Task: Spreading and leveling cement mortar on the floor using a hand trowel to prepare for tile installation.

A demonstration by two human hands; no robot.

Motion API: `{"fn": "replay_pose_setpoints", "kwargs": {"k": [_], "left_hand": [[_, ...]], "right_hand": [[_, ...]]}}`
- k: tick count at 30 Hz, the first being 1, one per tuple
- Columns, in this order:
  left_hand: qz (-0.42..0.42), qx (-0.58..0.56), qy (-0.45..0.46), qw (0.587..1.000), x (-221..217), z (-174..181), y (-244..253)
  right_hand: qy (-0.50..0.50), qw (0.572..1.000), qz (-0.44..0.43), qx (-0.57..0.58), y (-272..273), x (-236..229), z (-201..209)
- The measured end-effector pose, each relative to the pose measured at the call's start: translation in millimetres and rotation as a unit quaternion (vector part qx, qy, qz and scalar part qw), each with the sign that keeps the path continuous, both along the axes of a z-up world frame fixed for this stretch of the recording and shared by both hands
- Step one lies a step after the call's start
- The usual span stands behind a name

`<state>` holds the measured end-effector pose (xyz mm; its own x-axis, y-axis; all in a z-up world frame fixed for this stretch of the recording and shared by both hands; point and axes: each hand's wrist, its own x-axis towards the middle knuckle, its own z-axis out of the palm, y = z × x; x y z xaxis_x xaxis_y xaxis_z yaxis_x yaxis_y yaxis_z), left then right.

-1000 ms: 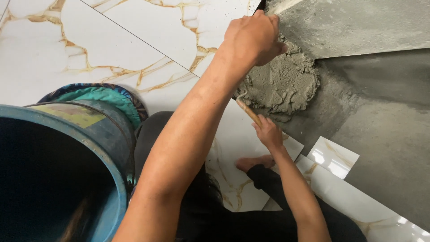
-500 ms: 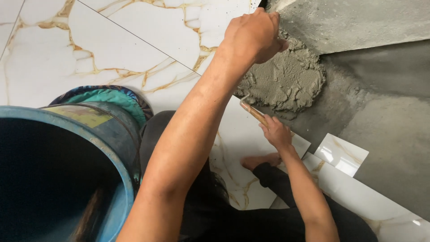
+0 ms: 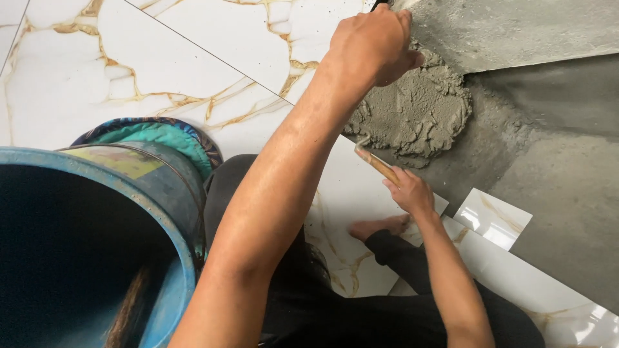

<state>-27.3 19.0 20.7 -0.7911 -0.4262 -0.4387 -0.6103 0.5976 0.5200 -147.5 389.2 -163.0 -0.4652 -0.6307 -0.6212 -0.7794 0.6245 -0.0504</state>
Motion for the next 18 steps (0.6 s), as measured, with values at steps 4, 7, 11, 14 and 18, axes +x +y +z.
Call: {"fn": "replay_pose_setpoints", "kwargs": {"k": [4, 7, 11, 14, 18], "left_hand": [[0.005, 0.015, 0.002, 1.0, -1.0, 1.8, 0.9], [0.009, 0.013, 0.005, 1.0, -2.5, 0.8, 0.1], [0.006, 0.024, 0.032, 0.999, 3.2, 8.4, 3.1], [0.038, 0.051, 0.061, 0.996, 11.9, 13.4, 2.1], [0.012, 0.012, 0.092, 0.996, 9.6, -11.5, -5.1]], "right_hand": [[0.007, 0.997, 0.063, 0.051, 2.1, -11.3, 12.7], [0.015, 0.992, 0.083, 0.099, -7.6, -14.6, 24.9], [0.019, 0.988, 0.122, 0.093, -16.5, -17.4, 25.0], [0.005, 0.991, 0.104, 0.082, -35.6, -11.4, 21.7], [-0.009, 0.993, 0.084, 0.085, -50.9, -3.5, 17.2]]}}
